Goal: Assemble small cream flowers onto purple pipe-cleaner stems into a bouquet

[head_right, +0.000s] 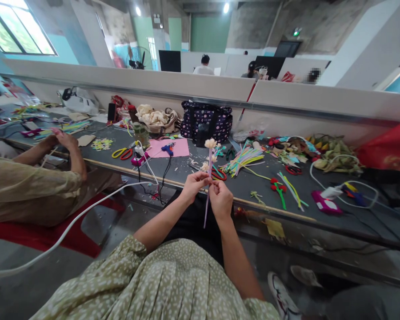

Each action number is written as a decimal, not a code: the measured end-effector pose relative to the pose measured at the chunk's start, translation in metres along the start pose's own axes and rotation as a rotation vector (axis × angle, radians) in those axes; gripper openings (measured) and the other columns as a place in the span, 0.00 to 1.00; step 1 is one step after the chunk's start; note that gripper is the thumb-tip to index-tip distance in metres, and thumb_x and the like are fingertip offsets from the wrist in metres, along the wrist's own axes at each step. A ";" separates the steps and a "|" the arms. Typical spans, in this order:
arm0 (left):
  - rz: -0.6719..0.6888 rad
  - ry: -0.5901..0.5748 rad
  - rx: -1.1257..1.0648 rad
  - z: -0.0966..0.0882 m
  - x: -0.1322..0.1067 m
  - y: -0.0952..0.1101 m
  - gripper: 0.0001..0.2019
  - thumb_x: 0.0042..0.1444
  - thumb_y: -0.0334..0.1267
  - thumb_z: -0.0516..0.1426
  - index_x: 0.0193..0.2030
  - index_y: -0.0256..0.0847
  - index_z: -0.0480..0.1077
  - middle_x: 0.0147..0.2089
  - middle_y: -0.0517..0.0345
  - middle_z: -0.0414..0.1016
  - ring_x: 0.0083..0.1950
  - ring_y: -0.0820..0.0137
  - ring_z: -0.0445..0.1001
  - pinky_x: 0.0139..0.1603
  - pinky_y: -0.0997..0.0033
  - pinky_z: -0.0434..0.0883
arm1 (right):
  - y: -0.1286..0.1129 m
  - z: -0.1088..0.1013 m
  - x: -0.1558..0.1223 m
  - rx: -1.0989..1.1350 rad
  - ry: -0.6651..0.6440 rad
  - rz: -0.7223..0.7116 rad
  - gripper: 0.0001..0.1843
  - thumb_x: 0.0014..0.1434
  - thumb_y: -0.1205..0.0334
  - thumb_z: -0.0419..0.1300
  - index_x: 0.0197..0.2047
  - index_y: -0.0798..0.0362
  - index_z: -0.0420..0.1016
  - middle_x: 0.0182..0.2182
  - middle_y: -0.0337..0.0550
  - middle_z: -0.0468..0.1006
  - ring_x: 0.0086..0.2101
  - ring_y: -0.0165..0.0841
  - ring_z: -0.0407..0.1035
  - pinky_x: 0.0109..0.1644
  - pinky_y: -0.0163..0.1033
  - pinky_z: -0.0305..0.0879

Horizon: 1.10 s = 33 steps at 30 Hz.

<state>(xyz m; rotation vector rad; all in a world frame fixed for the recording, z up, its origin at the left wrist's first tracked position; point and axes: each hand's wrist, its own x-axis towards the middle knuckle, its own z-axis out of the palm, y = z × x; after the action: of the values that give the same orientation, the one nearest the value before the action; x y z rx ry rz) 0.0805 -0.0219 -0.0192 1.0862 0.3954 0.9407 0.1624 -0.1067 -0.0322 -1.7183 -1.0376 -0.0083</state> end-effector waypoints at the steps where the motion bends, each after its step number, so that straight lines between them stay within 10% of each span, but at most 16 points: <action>1: 0.018 0.018 0.010 0.001 0.001 0.001 0.15 0.35 0.42 0.69 0.28 0.34 0.75 0.26 0.59 0.75 0.28 0.74 0.69 0.35 0.73 0.65 | -0.001 0.001 0.000 -0.059 0.014 -0.029 0.15 0.56 0.52 0.56 0.34 0.55 0.76 0.19 0.35 0.65 0.22 0.28 0.59 0.30 0.34 0.56; 21: 0.013 0.055 0.050 0.000 0.011 -0.012 0.14 0.35 0.42 0.68 0.24 0.34 0.74 0.23 0.60 0.72 0.27 0.75 0.67 0.34 0.72 0.64 | 0.030 -0.010 0.023 0.385 -0.372 0.059 0.14 0.54 0.52 0.60 0.35 0.55 0.75 0.24 0.36 0.72 0.24 0.27 0.60 0.30 0.33 0.56; 33: -0.166 -0.170 -0.046 -0.011 0.006 0.001 0.15 0.40 0.45 0.67 0.26 0.32 0.75 0.26 0.55 0.73 0.29 0.73 0.69 0.36 0.72 0.64 | 0.019 -0.011 0.013 0.568 -0.423 0.228 0.15 0.52 0.50 0.61 0.35 0.54 0.74 0.17 0.32 0.61 0.18 0.23 0.48 0.20 0.31 0.43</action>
<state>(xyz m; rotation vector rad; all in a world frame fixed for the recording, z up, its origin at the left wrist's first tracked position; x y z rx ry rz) 0.0761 -0.0103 -0.0219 1.0651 0.3171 0.7023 0.1875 -0.1076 -0.0365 -1.3216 -1.0101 0.7548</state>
